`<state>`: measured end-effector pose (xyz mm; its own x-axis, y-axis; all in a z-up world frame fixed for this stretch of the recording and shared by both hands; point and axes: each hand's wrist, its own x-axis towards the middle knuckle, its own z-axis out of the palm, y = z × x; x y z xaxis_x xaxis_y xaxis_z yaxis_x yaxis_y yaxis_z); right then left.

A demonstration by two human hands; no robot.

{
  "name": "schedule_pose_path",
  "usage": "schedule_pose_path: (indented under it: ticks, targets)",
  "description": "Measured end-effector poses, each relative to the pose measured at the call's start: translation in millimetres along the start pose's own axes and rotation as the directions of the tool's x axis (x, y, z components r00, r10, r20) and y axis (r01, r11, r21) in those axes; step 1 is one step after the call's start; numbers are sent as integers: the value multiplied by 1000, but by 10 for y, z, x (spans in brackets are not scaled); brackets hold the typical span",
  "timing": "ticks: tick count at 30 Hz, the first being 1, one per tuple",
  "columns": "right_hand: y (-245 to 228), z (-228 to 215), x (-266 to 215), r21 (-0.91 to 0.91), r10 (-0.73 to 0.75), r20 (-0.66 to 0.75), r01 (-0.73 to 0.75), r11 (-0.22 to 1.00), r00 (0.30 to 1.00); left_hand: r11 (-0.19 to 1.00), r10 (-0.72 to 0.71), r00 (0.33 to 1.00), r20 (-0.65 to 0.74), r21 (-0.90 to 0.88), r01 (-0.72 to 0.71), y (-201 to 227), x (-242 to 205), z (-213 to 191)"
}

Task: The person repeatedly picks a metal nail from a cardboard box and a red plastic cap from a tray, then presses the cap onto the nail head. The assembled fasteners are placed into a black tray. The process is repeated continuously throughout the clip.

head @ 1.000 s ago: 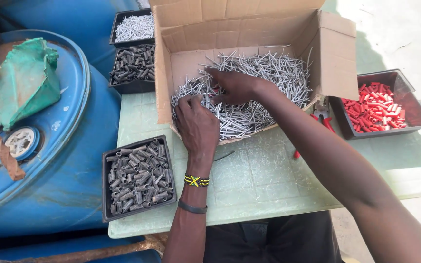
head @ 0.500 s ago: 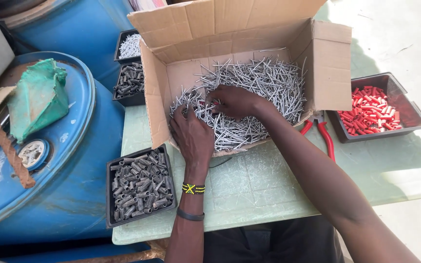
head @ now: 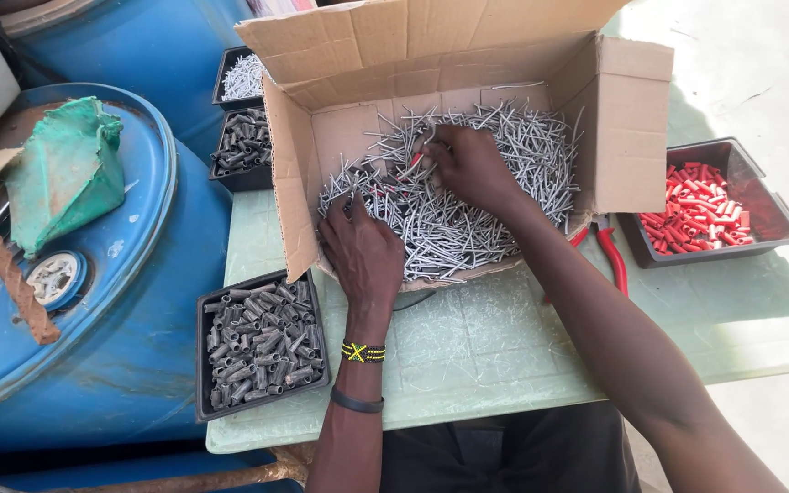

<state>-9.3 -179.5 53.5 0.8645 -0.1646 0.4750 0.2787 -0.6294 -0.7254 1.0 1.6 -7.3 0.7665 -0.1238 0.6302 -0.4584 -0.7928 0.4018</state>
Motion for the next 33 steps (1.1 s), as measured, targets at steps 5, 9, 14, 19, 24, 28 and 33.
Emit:
schedule_pose_path:
  ticks: [5, 9, 14, 19, 24, 28, 33]
  targets:
    - [-44, -28, -89, 270, 43, 17, -46, 962, 999, 1000, -1, 1000, -31, -31, 0, 5, -5, 24]
    - [112, -7, -133, 312, 3, 55, -20, 950, 998, 984, 62, 983, -173, -156, -89, 9, 26, -1]
    - [-50, 77, -237, 65, -185, 53, 182, 981, 981, 955, 126, 979, -163, -247, -164, 128, 52, -188]
    - [-191, 70, -249, 36, -288, 94, 286, 958, 953, 935, 147, 988, -53, -318, -157, 26, 33, -100]
    - [-71, 84, -260, 62, -264, 8, 263, 963, 964, 907, 112, 992, -63, -401, -127, 15, 38, -104]
    - [-38, 34, -240, 21, -265, -74, 268, 963, 961, 900, 97, 992, -76, -420, -120, -20, 25, -55]
    - [-65, 84, -253, -94, -231, -85, 223, 970, 969, 930, 107, 994, -34, -350, -112, 34, 14, -115]
